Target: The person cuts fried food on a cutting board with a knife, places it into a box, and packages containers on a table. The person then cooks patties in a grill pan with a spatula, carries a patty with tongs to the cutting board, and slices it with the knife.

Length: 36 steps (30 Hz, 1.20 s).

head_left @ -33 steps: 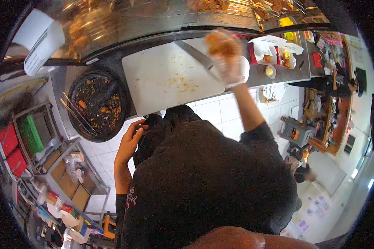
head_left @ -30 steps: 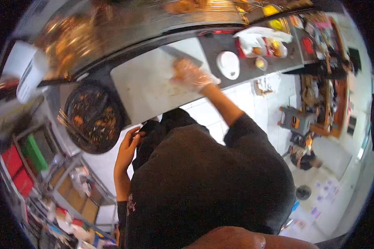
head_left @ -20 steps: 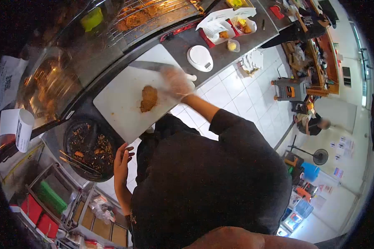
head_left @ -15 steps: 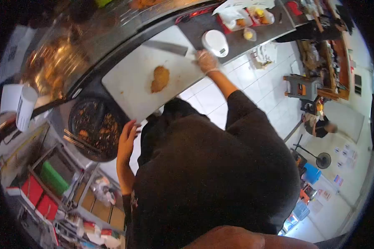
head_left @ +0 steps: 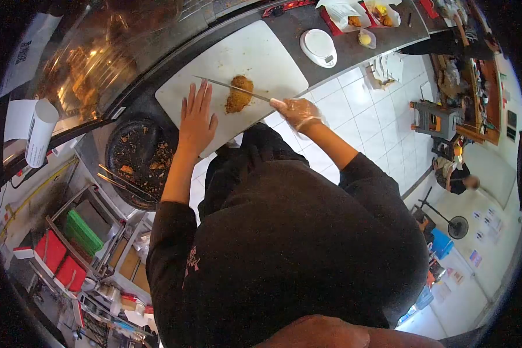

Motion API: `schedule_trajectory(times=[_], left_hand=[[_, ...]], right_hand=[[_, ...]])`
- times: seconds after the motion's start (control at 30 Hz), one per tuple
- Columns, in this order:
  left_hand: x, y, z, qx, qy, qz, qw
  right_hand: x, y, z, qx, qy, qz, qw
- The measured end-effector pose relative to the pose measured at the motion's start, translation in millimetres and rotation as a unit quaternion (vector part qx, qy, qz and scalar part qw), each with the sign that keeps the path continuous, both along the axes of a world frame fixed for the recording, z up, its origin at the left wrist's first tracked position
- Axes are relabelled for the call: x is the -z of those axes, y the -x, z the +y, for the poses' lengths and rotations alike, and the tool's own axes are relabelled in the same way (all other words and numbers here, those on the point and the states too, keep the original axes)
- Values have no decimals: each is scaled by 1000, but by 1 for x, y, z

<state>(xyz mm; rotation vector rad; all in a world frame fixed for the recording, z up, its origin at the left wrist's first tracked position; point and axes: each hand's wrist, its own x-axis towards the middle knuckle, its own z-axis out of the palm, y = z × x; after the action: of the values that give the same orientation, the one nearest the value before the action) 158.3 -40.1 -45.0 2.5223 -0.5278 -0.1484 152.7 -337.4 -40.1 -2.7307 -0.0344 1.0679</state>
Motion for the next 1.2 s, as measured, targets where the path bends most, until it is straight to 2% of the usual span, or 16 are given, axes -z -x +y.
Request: schedule_trajectory(times=[0.07, 0.2, 0.27, 0.37, 0.4, 0.47, 0.5, 0.53, 0.6, 0.67, 0.73, 0.87, 0.97, 1.0, 1.07, 1.2], left_hand=[[28, -15, -6, 40, -129, -25, 990], [67, -23, -2, 103, -165, -8, 981], [75, -21, 3, 121, -168, -5, 978], [69, -28, 6, 145, -211, 18, 966], [68, -34, 7, 140, -211, 16, 967], [66, -34, 10, 165, -241, 25, 956], [65, -30, 16, 167, -241, 25, 956], [65, -31, 21, 174, -227, 35, 957], [58, -36, 26, 176, -213, 38, 960], [44, -23, 31, 155, -146, 52, 976], [59, -8, 28, 143, -141, 77, 977], [69, 8, 18, 101, -173, 91, 975], [59, 7, 23, 113, -178, 92, 973], [63, 11, 28, 114, -179, 95, 973], [69, -1, 38, 119, -104, 79, 984], [60, 15, 44, 141, -83, 85, 983]], right_hand=[[3, 0, 3, -4, -45, -29, 999], [13, -11, 6, 21, 20, 42, 999], [30, -8, 7, 19, 29, 36, 999], [59, -2, 6, -4, 34, 1, 999], [56, -5, 8, -12, 27, -26, 999], [51, -10, 6, -20, 43, 2, 999], [40, -17, 9, -8, 44, 52, 998], [34, -15, 9, -8, 46, 50, 998], [21, -16, 10, -82, 26, -12, 996], [-6, -16, 20, -60, 25, 30, 997], [-25, -11, 28, -88, 47, 23, 995], [53, 5, 9, -60, 46, -6, 997], [60, 4, 15, -57, 63, -1, 996], [32, -2, 25, -76, 68, 33, 994], [-15, -5, 41, -100, 58, 5, 993], [-32, 12, 52, -47, 68, 53, 995]])
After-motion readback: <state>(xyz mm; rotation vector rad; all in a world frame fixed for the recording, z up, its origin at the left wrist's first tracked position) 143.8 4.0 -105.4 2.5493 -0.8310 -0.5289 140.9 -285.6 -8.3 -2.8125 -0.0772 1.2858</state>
